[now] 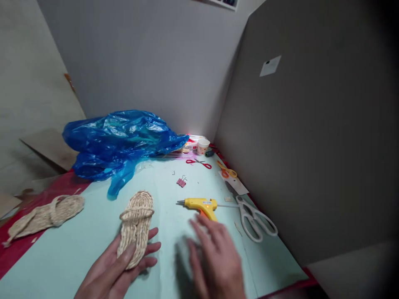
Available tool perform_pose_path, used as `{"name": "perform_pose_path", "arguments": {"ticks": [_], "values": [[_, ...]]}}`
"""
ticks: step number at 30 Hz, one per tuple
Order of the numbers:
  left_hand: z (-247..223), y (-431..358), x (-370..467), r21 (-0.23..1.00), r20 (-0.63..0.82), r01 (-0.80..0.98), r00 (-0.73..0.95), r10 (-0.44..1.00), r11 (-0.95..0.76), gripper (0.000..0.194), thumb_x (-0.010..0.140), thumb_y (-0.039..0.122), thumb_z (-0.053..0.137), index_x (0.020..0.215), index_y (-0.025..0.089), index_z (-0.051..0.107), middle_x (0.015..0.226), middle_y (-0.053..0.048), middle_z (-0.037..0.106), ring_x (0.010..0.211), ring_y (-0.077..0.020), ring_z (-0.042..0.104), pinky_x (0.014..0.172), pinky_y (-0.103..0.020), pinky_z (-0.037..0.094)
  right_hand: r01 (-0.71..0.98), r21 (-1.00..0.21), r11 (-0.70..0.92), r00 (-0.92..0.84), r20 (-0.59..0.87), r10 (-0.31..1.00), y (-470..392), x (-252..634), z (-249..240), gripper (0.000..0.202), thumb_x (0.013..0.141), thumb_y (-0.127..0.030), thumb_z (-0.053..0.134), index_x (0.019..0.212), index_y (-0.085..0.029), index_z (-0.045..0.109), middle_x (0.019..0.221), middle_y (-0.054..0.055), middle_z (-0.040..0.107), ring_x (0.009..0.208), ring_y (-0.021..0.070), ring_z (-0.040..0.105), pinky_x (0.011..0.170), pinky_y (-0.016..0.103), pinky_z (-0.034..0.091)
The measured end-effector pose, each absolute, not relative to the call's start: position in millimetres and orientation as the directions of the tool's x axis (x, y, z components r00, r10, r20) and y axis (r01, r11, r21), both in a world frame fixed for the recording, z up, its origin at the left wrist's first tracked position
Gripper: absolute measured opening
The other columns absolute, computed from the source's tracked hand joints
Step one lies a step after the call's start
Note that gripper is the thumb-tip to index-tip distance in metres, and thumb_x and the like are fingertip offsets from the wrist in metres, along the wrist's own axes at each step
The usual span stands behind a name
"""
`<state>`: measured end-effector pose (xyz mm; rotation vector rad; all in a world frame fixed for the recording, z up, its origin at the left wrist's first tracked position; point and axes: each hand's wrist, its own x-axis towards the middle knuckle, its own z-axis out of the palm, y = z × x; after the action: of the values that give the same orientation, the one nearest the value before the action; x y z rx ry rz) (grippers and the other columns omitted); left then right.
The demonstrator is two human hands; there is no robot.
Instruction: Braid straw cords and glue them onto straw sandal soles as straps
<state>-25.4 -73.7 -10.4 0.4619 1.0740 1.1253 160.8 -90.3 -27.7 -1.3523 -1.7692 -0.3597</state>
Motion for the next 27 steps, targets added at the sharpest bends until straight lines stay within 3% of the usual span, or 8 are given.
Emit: {"name": "perform_pose_path", "arguments": {"ticks": [2,4,6,10,16,27], "values": [[3,-70,-20,0.778,-0.437,-0.504,-0.003,0.899,0.376,0.072,0.068,0.035,0.079,0.132,0.016,0.052,0.121,-0.012,0.07,0.111,-0.0324,0.065,0.078,-0.029,0.06,0.98,-0.117,0.16,-0.044,0.66,0.75,-85,200,-23,0.045,0.09,-0.03,0.053,0.131,-0.012,0.045,0.102,0.02,0.067,0.083,0.0324,0.065,0.067,0.048,0.055],[11,-68,-16,0.788,-0.427,-0.502,-0.028,0.904,0.357,0.063,0.068,0.036,0.079,0.125,0.019,0.057,0.122,-0.01,0.07,0.111,-0.0309,0.065,0.079,-0.028,0.06,0.995,-0.031,0.099,-0.065,0.56,0.826,-80,224,-26,0.049,0.09,-0.029,0.052,0.134,-0.01,0.039,0.084,0.013,0.067,0.067,0.0289,0.066,0.056,0.042,0.055],[14,-68,-14,0.797,-0.416,-0.496,-0.035,0.909,0.346,0.054,0.069,0.035,0.079,0.119,0.022,0.062,0.124,-0.008,0.069,0.112,-0.03,0.064,0.079,-0.027,0.06,0.996,-0.016,0.092,-0.071,0.495,0.866,-75,231,-34,0.05,0.089,-0.024,0.049,0.135,-0.01,0.035,0.082,0.01,0.066,0.063,0.0263,0.066,0.051,0.037,0.053],[15,-68,-14,0.808,-0.4,-0.484,-0.031,0.916,0.336,0.044,0.073,0.035,0.076,0.114,0.023,0.065,0.122,-0.006,0.07,0.112,-0.0285,0.065,0.079,-0.026,0.059,0.993,-0.088,0.079,-0.035,0.421,0.906,-64,225,-39,0.048,0.09,-0.02,0.043,0.135,-0.01,0.031,0.094,0.014,0.066,0.072,0.0258,0.068,0.056,0.034,0.051],[10,-66,-22,0.798,-0.391,-0.497,0.001,0.92,0.34,0.046,0.071,0.035,0.078,0.115,0.025,0.066,0.127,-0.005,0.067,0.113,-0.0303,0.064,0.08,-0.029,0.06,0.973,-0.23,-0.001,0.056,0.231,0.971,-25,231,-15,0.034,0.09,-0.015,0.046,0.123,-0.01,0.042,0.095,0.014,0.062,0.075,0.0248,0.065,0.061,0.033,0.045],[0,-65,-36,0.78,-0.406,-0.538,-0.047,0.913,0.32,0.051,0.062,0.03,0.083,0.11,0.021,0.069,0.12,-0.007,0.071,0.102,-0.0291,0.069,0.073,-0.026,0.061,0.927,-0.336,0.168,-0.042,0.349,0.936,-30,175,-14,0.022,0.089,-0.014,0.044,0.111,-0.017,0.04,0.097,0.008,0.052,0.074,0.018,0.058,0.064,0.03,0.048]]}}
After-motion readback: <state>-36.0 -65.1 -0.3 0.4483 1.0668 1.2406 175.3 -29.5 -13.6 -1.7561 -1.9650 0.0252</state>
